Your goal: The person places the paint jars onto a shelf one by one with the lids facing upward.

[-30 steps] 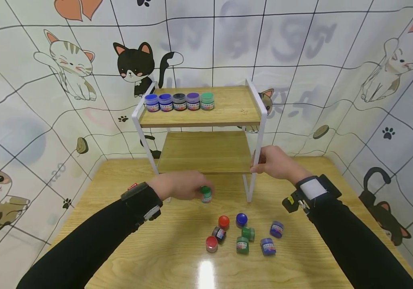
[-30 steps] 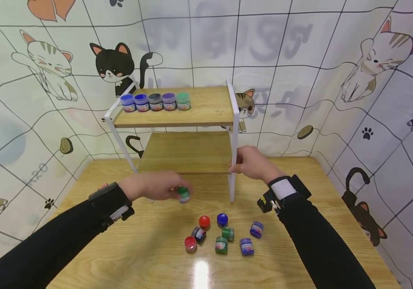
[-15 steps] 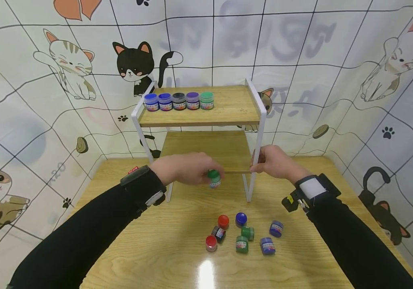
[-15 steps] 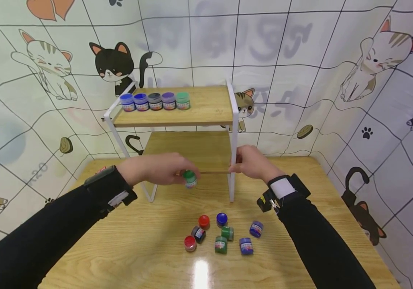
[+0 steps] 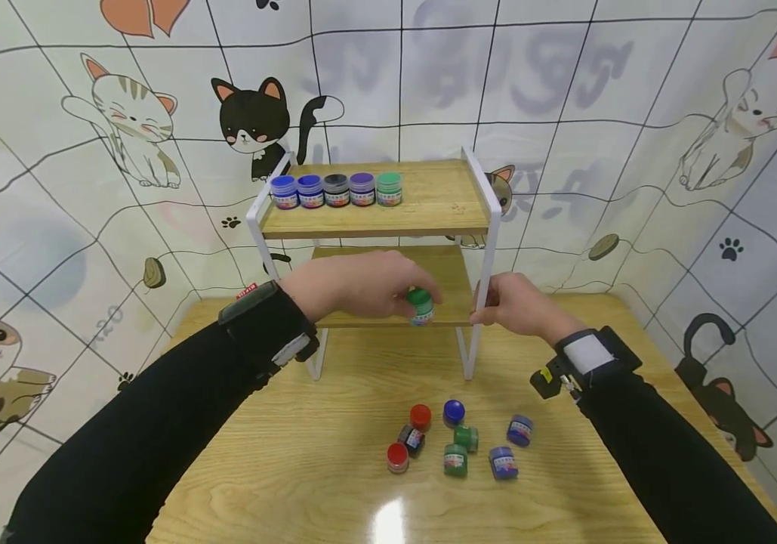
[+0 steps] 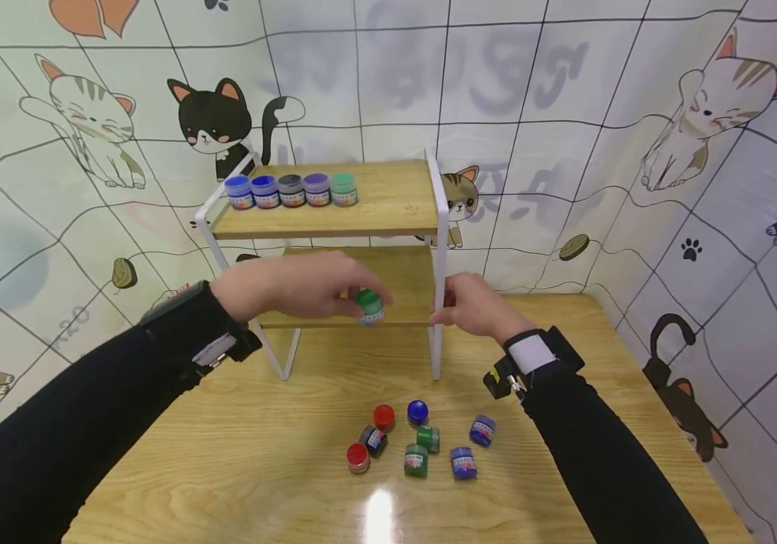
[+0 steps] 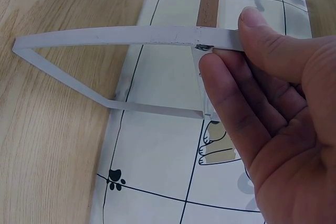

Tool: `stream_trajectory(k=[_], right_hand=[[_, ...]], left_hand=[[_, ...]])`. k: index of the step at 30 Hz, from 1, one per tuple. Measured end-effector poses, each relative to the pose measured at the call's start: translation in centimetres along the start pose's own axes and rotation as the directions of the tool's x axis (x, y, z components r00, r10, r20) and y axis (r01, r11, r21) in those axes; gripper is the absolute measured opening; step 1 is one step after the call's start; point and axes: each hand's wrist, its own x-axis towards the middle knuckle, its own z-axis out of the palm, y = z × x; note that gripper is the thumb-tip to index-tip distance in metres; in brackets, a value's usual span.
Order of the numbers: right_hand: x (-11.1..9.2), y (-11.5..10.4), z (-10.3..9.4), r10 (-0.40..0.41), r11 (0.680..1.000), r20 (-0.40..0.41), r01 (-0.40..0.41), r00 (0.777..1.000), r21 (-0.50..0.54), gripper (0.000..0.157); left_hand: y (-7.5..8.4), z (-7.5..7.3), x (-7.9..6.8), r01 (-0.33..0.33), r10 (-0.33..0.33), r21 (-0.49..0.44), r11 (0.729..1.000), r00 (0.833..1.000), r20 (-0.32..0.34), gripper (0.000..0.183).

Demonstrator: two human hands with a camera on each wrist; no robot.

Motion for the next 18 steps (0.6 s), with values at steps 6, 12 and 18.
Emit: stream_trajectory(k=[6,12,18], right_hand=[[0.0,0.1,-0.1,0.011,1.000,0.005,-0.011,1.000,0.004,0.009],[0.0,0.0,-0.1,0.014,1.000,0.004,-0.014,1.000,0.016,0.008],[-0.1,-0.1,-0.1,-0.012,1.000,0.002,0.012,1.000,0.025,0.007]], left_hand=[[0.8,-2.2,-0.4,-0.040,0.041,0.011,0.999,0.998,-0.045,0.030],[1.1,-4.1,-0.5,-0.050,0.049,-0.009,0.999,0.994,-0.096,0.027],[1.1,-5.9,-0.4,-0.040,0.037,-0.020,0.999,0.989,-0.143,0.029]])
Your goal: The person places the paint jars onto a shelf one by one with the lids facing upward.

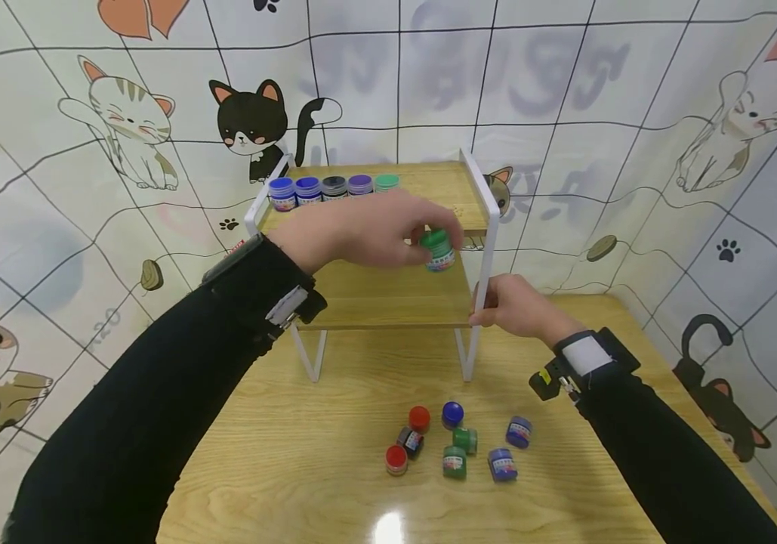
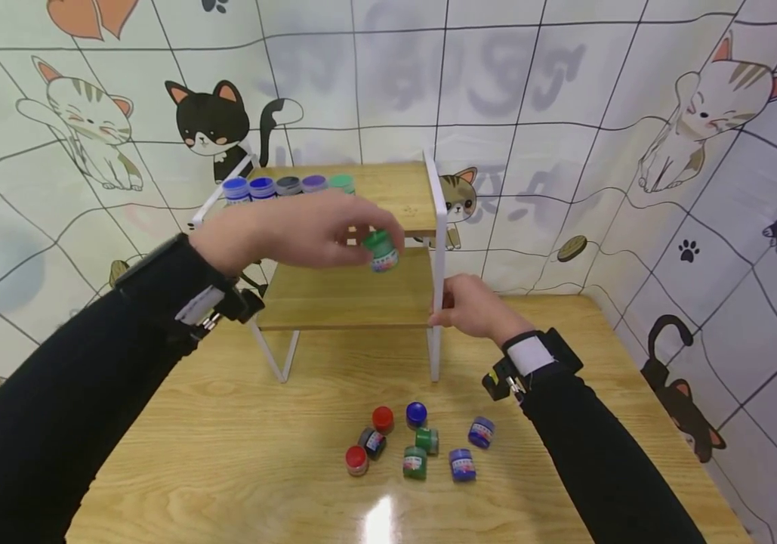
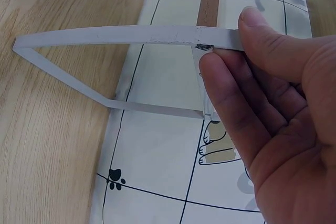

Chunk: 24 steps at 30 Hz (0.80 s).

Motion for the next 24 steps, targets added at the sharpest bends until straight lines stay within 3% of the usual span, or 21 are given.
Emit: stream_trajectory(k=[7,13,24], right_hand=[[-0.2,0.2,0.1,-0.002,1.000,-0.004,0.002,1.000,0.003,0.006],[-0.2,0.4,0.1,-0.002,1.000,-0.003,0.002,1.000,0.000,0.008],[0.0,0.3,0.2,0.001,1.000,-0.021,-0.001,1.000,-0.019,0.009]], left_hand=[[-0.4,-1.4,1.1,0.020,-0.021,-0.015,1.000,0.998,-0.063,0.032],[-1.4,-2.0,2.3,0.058,-0.052,0.041,0.997,0.990,-0.131,0.034],[-2.8,-2.6,3.6,0.248,-0.232,0.106,0.963,0.963,-0.141,0.039]])
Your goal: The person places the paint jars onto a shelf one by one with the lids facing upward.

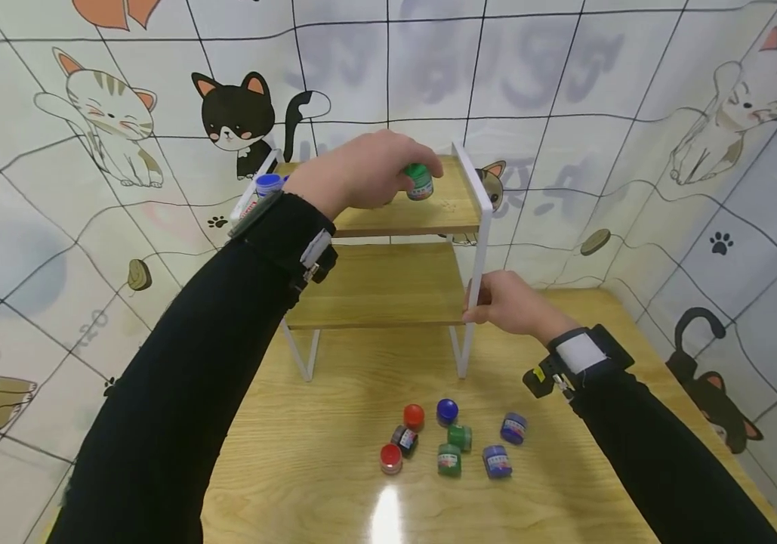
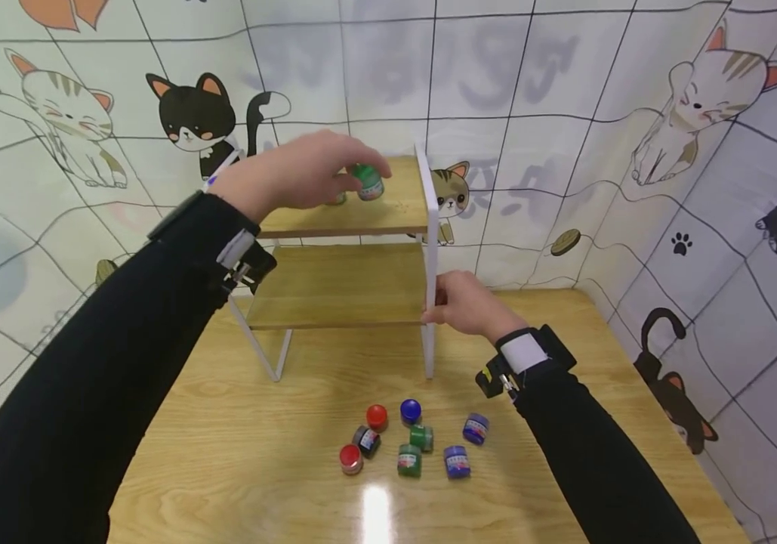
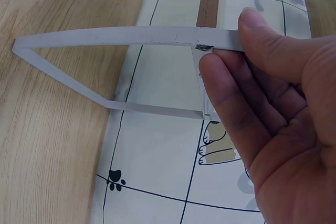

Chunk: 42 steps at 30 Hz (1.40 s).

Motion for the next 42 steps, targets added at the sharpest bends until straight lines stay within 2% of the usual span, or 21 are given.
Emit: stream_trajectory(k=[3,10,19,36,42], right_hand=[[0.0,-0.1,0.0,0.010,1.000,-0.002,-0.010,1.000,0.001,0.010],[-0.1,0.0,0.0,0.016,1.000,-0.005,-0.016,1.000,0.001,0.010],[0.2,-0.1,0.1,-0.003,1.000,-0.007,0.003,1.000,0.007,0.009],[0.0,-0.1,0.0,-0.001,1.000,-0.012,0.001,1.000,0.002,0.008],[-0.1,0.0,0.0,-0.004,1.000,-0.009,0.004,1.000,0.007,0.009]], left_hand=[[-0.5,0.3,0.4,0.026,-0.025,0.044,0.999,1.000,-0.002,0.040],[-1.1,1.0,0.9,0.024,-0.023,0.076,0.997,0.999,-0.024,0.042],[-1.5,1.1,0.8,0.056,-0.057,0.111,0.992,0.998,0.010,0.046],[-1.3,1.7,1.4,0.077,-0.080,0.107,0.991,0.997,0.020,0.047],[-1.1,1.6,1.4,0.081,-0.085,0.096,0.992,0.996,0.031,0.055]])
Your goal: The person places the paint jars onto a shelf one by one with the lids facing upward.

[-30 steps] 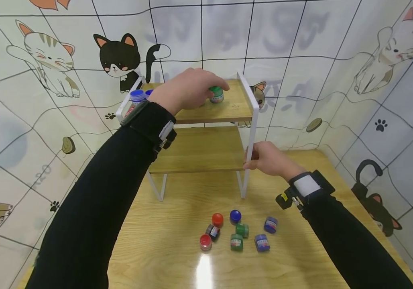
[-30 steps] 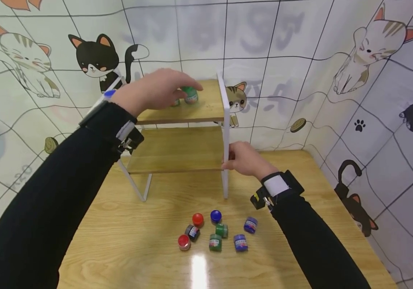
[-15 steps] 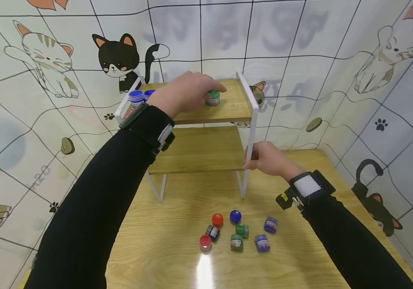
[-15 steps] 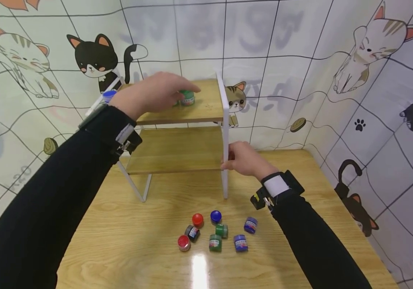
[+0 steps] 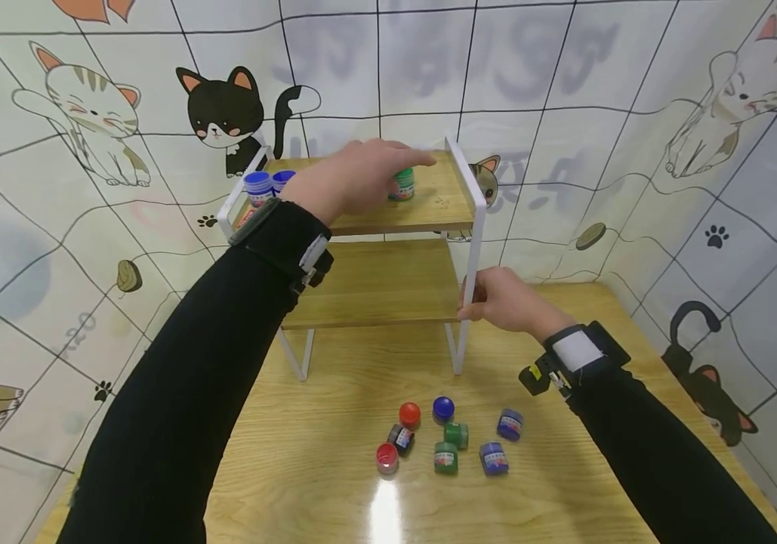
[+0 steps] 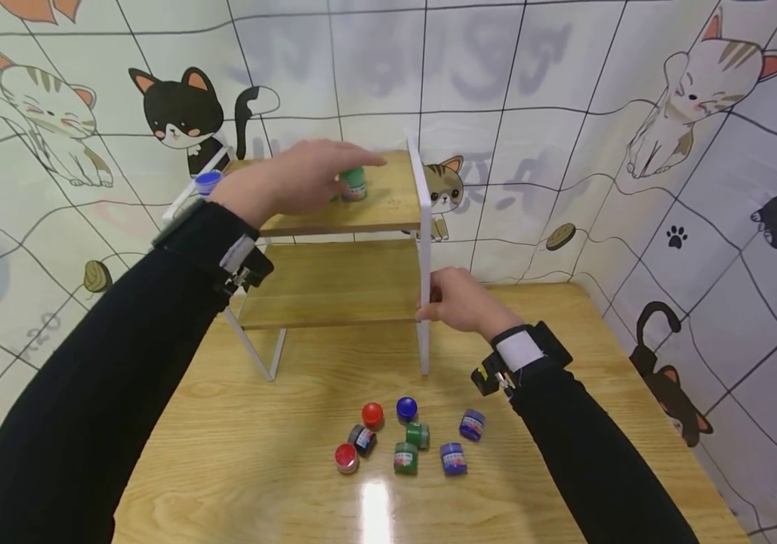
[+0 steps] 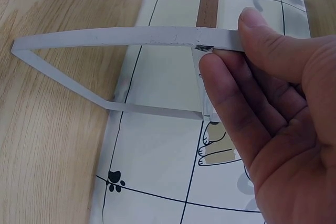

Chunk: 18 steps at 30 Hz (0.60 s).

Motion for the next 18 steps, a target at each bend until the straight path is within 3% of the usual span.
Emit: stream_trajectory(k=[8,18], right_hand=[[0.1,0.0,0.1,0.007,1.000,-0.001,-0.007,1.000,-0.012,0.009],[0.0,-0.1,0.1,-0.010,1.000,-0.007,0.010,1.000,-0.012,0.008]], left_hand=[[-0.2,0.0,-1.2,-0.087,0.084,-0.038,0.995,0.992,-0.090,0.050],[-0.5,1.1,-3.7,-0.262,0.252,-0.048,0.964,0.956,-0.150,0.049]])
